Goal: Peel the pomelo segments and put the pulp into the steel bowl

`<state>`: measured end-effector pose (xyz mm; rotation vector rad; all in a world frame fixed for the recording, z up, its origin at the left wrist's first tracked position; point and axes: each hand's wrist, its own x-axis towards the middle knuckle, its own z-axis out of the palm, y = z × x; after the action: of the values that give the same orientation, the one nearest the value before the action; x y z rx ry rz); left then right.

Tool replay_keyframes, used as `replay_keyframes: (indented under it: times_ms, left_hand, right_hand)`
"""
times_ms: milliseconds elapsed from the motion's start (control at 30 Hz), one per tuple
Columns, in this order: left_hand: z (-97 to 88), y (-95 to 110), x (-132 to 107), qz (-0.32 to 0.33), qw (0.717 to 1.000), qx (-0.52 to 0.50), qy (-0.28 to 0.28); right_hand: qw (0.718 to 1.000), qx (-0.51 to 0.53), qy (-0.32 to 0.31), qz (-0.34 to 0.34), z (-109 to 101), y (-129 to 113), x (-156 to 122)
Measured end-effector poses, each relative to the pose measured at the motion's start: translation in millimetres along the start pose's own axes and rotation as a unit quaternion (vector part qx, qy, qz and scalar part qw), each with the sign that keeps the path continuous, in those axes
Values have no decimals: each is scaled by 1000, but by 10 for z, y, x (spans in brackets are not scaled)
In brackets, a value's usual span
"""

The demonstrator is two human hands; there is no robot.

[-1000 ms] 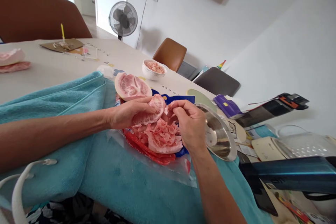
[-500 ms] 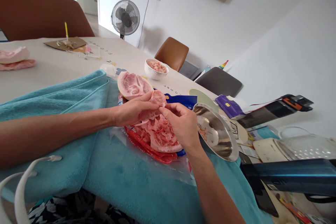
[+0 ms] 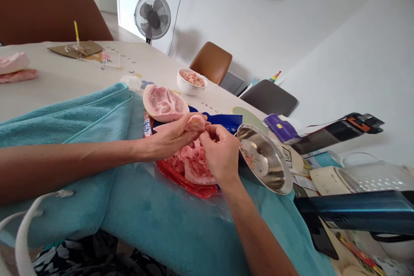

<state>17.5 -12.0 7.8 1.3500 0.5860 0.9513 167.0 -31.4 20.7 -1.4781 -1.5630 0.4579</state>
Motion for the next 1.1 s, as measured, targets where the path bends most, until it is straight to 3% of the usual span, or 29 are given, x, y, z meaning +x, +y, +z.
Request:
replay_keyframes:
  times_ms: [100,200,333,533,667,867,1000,1100]
  left_hand:
    - [-22,-19,0,10,1000,29,5]
    - [-69,-54,43,-39,993,-111,-16]
    - [-121,-50,125,-84,959,-266,-56]
    - [-213,-76,173,-142,930,-332,-63]
    - [-217,-63,171,-150,919,-361,-53]
    - [-187,-6,157,-167,907,-384,-35]
    - [-206,-45,174,-137,917,-370,-55]
    - [-225,-80,176,-104,935,-338,-33]
  right_hand:
    - [1000,18,-11,4,-24,19,25]
    - [998,51,-26,10,-63,49,49]
    - [997,70,-3,-12,-118,92,71]
    - [995,-40,25,-83,-209,110,99]
    - [985,-86,22,-150,-210,146,112]
    - [972,-140,20,-188,-188,175,102]
    - [958,-152,30,-242,-205,166,104]
    - [946,-133,26,-294,-153,145,60]
